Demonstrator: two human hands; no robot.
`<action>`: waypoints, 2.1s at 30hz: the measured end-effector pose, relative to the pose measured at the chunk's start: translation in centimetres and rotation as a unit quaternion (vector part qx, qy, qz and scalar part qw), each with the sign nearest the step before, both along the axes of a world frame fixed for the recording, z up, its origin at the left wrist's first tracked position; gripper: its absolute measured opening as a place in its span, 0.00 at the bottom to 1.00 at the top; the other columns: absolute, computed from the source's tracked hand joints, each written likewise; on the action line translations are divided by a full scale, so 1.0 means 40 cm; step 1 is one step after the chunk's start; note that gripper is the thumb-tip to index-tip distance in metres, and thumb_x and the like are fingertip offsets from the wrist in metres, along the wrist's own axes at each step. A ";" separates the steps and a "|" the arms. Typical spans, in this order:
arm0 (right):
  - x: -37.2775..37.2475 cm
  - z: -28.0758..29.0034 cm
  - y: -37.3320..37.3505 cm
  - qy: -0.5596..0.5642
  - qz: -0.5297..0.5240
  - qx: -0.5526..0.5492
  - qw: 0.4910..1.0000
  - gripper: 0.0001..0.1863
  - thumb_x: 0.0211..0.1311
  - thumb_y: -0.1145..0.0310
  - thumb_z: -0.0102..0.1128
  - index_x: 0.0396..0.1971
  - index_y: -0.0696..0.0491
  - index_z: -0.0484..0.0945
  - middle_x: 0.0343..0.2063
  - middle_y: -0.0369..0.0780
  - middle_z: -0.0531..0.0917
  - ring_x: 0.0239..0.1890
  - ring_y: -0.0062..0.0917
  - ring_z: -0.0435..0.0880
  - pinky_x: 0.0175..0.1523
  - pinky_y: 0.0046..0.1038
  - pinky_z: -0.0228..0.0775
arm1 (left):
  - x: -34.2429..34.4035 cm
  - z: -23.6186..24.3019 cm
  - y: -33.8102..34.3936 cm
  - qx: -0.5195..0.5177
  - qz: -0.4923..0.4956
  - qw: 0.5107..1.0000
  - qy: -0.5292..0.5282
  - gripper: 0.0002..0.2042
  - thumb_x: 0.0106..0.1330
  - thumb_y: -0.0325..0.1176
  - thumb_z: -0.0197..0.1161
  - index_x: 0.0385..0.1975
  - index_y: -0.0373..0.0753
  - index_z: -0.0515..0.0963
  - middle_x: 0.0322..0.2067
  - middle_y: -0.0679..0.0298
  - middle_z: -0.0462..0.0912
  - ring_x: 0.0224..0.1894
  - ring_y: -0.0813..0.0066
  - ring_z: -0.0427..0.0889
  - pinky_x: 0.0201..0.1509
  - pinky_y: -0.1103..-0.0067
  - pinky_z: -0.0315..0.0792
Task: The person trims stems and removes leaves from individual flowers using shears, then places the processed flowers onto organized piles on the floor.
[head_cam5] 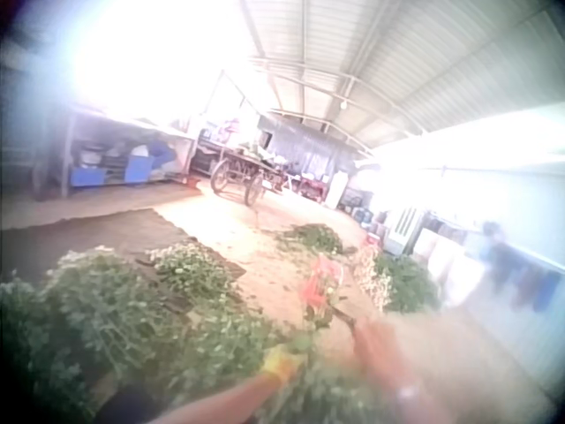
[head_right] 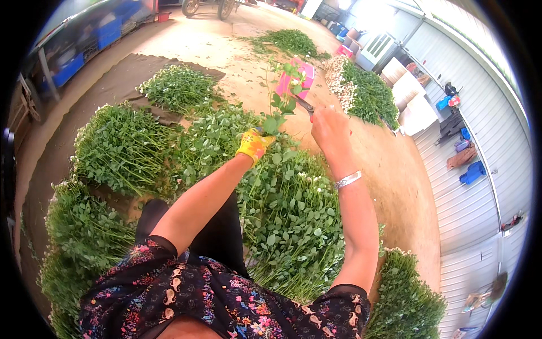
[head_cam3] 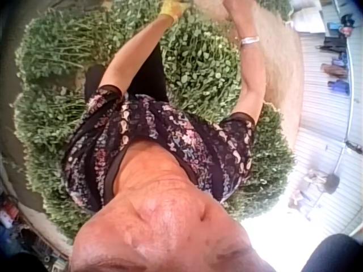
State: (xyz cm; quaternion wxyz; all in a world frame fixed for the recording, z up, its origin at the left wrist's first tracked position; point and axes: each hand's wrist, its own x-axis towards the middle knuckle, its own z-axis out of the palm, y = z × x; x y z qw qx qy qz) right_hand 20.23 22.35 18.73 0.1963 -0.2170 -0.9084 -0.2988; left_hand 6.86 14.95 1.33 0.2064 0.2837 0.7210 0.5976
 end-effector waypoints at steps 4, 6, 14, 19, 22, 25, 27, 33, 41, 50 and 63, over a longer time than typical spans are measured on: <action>-0.036 0.015 0.008 -0.007 0.036 0.023 0.999 0.03 0.50 0.76 0.52 0.23 0.58 0.75 0.23 0.49 0.80 0.27 0.41 0.82 0.29 0.38 0.74 | -0.014 -0.001 -0.008 -0.009 -0.002 0.999 0.053 0.19 0.54 0.43 0.65 0.37 0.33 0.80 0.28 0.56 0.83 0.28 0.66 0.79 0.35 0.72 0.73; -0.003 0.004 0.047 -0.015 0.055 0.017 0.998 0.02 0.51 0.76 0.52 0.22 0.57 0.74 0.24 0.49 0.80 0.27 0.41 0.82 0.28 0.39 0.73 | 0.032 0.030 0.000 -0.053 -0.046 0.996 0.058 0.21 0.56 0.48 0.61 0.38 0.35 0.79 0.34 0.51 0.83 0.37 0.54 0.81 0.43 0.68 0.74; -0.018 -0.001 -0.003 -0.032 0.030 -0.134 0.990 0.08 0.58 0.70 0.48 0.26 0.58 0.74 0.24 0.50 0.80 0.29 0.45 0.80 0.33 0.43 0.70 | -0.063 -0.065 0.019 0.043 -0.006 0.998 0.041 0.22 0.58 0.51 0.59 0.34 0.35 0.81 0.31 0.52 0.83 0.34 0.58 0.81 0.40 0.69 0.73; 0.037 -0.073 -0.006 -0.009 -0.011 -0.306 0.952 0.12 0.57 0.67 0.48 0.27 0.61 0.76 0.27 0.56 0.79 0.34 0.49 0.79 0.41 0.44 0.69 | -0.016 -0.020 0.027 -0.056 0.001 0.993 0.106 0.23 0.54 0.51 0.62 0.32 0.32 0.80 0.33 0.50 0.83 0.36 0.55 0.81 0.42 0.69 0.73; 0.022 -0.106 -0.018 -0.018 0.017 -0.323 0.946 0.12 0.58 0.66 0.48 0.28 0.60 0.75 0.27 0.56 0.79 0.34 0.50 0.79 0.40 0.44 0.69 | -0.016 -0.011 0.013 -0.059 0.003 0.996 0.067 0.20 0.53 0.48 0.63 0.37 0.37 0.81 0.29 0.58 0.83 0.32 0.65 0.81 0.39 0.73 0.72; 0.002 -0.135 -0.022 0.013 0.054 -0.327 0.944 0.12 0.57 0.64 0.52 0.27 0.60 0.73 0.24 0.55 0.78 0.32 0.50 0.78 0.38 0.45 0.69 | -0.025 -0.010 0.010 -0.064 -0.001 0.993 0.095 0.20 0.53 0.48 0.63 0.35 0.36 0.80 0.31 0.54 0.83 0.34 0.60 0.81 0.41 0.71 0.73; -0.016 -0.145 -0.027 0.011 0.047 -0.330 0.943 0.12 0.57 0.64 0.51 0.27 0.60 0.73 0.24 0.55 0.78 0.32 0.50 0.78 0.39 0.45 0.69 | -0.029 -0.011 0.005 -0.067 -0.002 0.992 0.105 0.21 0.53 0.49 0.62 0.33 0.34 0.80 0.33 0.50 0.82 0.37 0.55 0.81 0.43 0.70 0.73; -0.010 -0.181 -0.008 0.044 0.061 -0.310 0.948 0.11 0.59 0.66 0.52 0.28 0.60 0.73 0.23 0.55 0.78 0.31 0.50 0.78 0.37 0.45 0.69 | -0.006 0.006 -0.003 -0.051 -0.001 0.995 0.084 0.19 0.54 0.47 0.62 0.33 0.35 0.79 0.35 0.50 0.82 0.38 0.54 0.80 0.43 0.69 0.73; -0.037 -0.090 -0.035 0.045 0.027 -0.160 0.986 0.09 0.59 0.67 0.52 0.33 0.58 0.72 0.26 0.50 0.79 0.29 0.45 0.81 0.33 0.43 0.72 | -0.001 0.004 -0.001 -0.044 0.012 0.991 0.126 0.18 0.55 0.45 0.62 0.37 0.35 0.78 0.35 0.50 0.82 0.39 0.51 0.80 0.44 0.67 0.74; -0.108 -0.014 -0.020 -0.032 0.033 -0.004 0.999 0.04 0.55 0.73 0.52 0.30 0.54 0.74 0.26 0.46 0.80 0.32 0.37 0.82 0.35 0.38 0.74 | 0.003 0.014 -0.006 -0.061 0.011 0.990 0.124 0.17 0.56 0.43 0.61 0.38 0.36 0.78 0.36 0.49 0.82 0.40 0.51 0.80 0.45 0.66 0.74; -0.077 -0.028 0.018 -0.008 0.046 -0.336 0.941 0.12 0.58 0.65 0.52 0.24 0.59 0.70 0.17 0.44 0.77 0.18 0.30 0.78 0.24 0.32 0.72 | 0.009 0.015 -0.003 -0.048 0.010 0.994 0.098 0.17 0.55 0.43 0.61 0.38 0.36 0.78 0.36 0.50 0.82 0.40 0.52 0.80 0.45 0.66 0.74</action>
